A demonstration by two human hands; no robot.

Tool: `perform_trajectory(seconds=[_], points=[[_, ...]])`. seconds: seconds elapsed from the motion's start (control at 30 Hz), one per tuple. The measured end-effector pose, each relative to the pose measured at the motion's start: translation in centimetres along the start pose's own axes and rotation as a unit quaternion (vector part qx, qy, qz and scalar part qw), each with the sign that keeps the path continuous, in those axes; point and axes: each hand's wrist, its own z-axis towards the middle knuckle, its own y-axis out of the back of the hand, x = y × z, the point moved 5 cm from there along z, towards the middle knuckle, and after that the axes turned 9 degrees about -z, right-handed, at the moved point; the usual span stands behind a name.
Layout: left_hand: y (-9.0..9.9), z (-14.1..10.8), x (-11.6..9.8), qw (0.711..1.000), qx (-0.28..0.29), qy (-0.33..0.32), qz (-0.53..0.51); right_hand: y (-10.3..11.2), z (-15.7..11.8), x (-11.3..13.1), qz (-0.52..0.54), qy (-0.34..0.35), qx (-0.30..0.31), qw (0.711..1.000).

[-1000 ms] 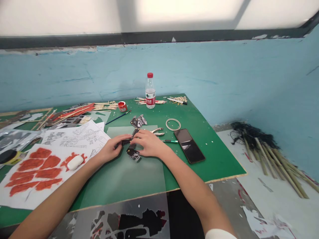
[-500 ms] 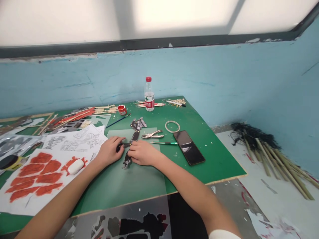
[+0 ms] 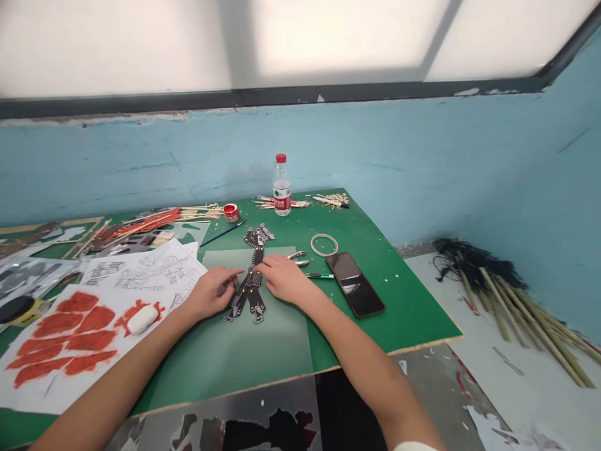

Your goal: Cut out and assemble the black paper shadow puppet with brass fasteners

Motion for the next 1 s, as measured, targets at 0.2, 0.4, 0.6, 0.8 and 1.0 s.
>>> perform_trajectory(seconds=[0.2, 0.4, 0.6, 0.8, 1.0], points=[[-0.4, 0.1, -1.0, 0.994, 0.060, -0.073, 0.055, -0.7, 0.2, 0.4, 0.035, -0.021, -0.043, 0.998], [0.1, -0.1, -2.2, 0.990, 0.028, -0.118, 0.073, -1.6, 0.2, 1.1, -0.003, -0.005, -0.023, 1.000], [-0.4, -0.3, -4.6, 0.977, 0.070, -0.187, 0.073, -1.8, 0.3, 0.6, -0.008, -0.015, -0.020, 1.000], [-0.9, -0.3, -5.1, 0.973, 0.124, -0.183, 0.058, -1.4, 0.3, 0.2, 0.007, -0.017, -0.012, 1.000], [-0.9, -0.5, -4.6, 0.975, 0.126, -0.182, 0.033, -0.7, 0.2, -0.5, 0.042, -0.022, -0.008, 0.999]])
